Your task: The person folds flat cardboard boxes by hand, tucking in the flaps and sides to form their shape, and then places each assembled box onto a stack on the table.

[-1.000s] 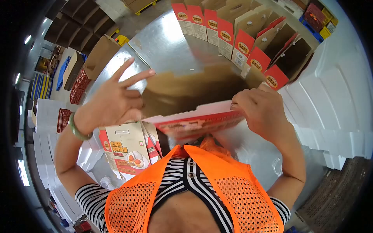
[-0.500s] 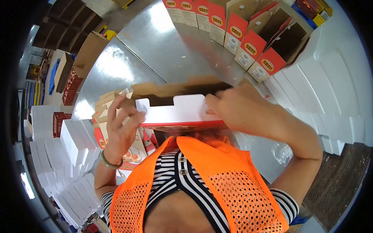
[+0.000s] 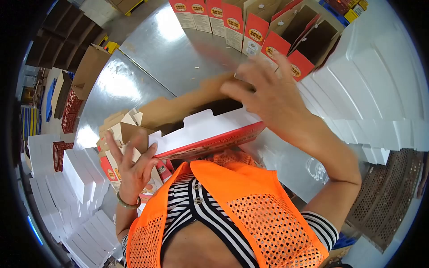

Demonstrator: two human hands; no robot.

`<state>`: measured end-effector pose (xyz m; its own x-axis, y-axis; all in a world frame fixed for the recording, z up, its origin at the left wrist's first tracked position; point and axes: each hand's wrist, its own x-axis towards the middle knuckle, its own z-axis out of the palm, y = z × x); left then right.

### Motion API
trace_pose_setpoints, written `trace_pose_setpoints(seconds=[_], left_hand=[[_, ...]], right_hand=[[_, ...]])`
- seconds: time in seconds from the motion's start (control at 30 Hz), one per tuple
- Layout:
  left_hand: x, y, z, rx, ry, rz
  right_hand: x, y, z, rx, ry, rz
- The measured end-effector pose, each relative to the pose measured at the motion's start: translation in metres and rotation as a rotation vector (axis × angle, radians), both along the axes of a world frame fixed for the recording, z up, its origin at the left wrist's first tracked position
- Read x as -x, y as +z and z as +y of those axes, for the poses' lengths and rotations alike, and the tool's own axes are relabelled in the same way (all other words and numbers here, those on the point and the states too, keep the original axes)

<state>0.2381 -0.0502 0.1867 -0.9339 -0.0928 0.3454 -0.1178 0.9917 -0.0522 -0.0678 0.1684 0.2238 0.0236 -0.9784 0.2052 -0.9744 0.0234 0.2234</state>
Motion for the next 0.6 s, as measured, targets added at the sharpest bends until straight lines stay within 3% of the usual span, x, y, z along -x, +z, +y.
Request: trace_pose_setpoints(seconds=[0.1, 0.17, 0.2, 0.3, 0.37, 0.4, 0.47, 0.53, 0.57, 0.6], left_hand=[[-0.004, -0.011, 0.009, -0.108, 0.136, 0.211], [-0.006, -0.041, 0.014, -0.397, 0.251, 0.320], [0.003, -0.049, 0.020, -0.522, 0.213, 0.431], [0.012, -0.025, 0.013, -0.437, 0.070, 0.314], [0.019, -0.011, 0.009, -0.393, 0.081, 0.322], [0.018, -0.006, 0.006, -0.459, 0.047, 0.260], [0.023, -0.005, 0.002, -0.481, -0.025, 0.232], [0.028, -0.001, 0.006, -0.510, 0.054, 0.216], [0.032, 0.000, 0.007, -0.538, 0.125, 0.208], [0.031, -0.002, 0.012, -0.814, 0.280, 0.208]], right_hand=[[-0.010, -0.029, 0.003, 0.434, -0.338, -0.433], [-0.028, -0.057, 0.015, 0.685, -0.563, -1.003], [-0.028, -0.063, 0.019, 0.674, -0.553, -1.002], [-0.028, -0.071, 0.032, 0.759, -0.320, -0.830], [-0.017, -0.063, 0.038, 0.559, -0.255, -0.990], [-0.005, -0.059, 0.039, 0.400, -0.137, -0.926], [-0.011, -0.054, 0.029, 0.348, -0.212, -0.886], [-0.020, -0.043, 0.018, 0.291, -0.303, -0.831], [-0.023, -0.036, 0.014, 0.312, -0.373, -0.981], [-0.022, -0.033, 0.013, 0.334, -0.442, -1.127]])
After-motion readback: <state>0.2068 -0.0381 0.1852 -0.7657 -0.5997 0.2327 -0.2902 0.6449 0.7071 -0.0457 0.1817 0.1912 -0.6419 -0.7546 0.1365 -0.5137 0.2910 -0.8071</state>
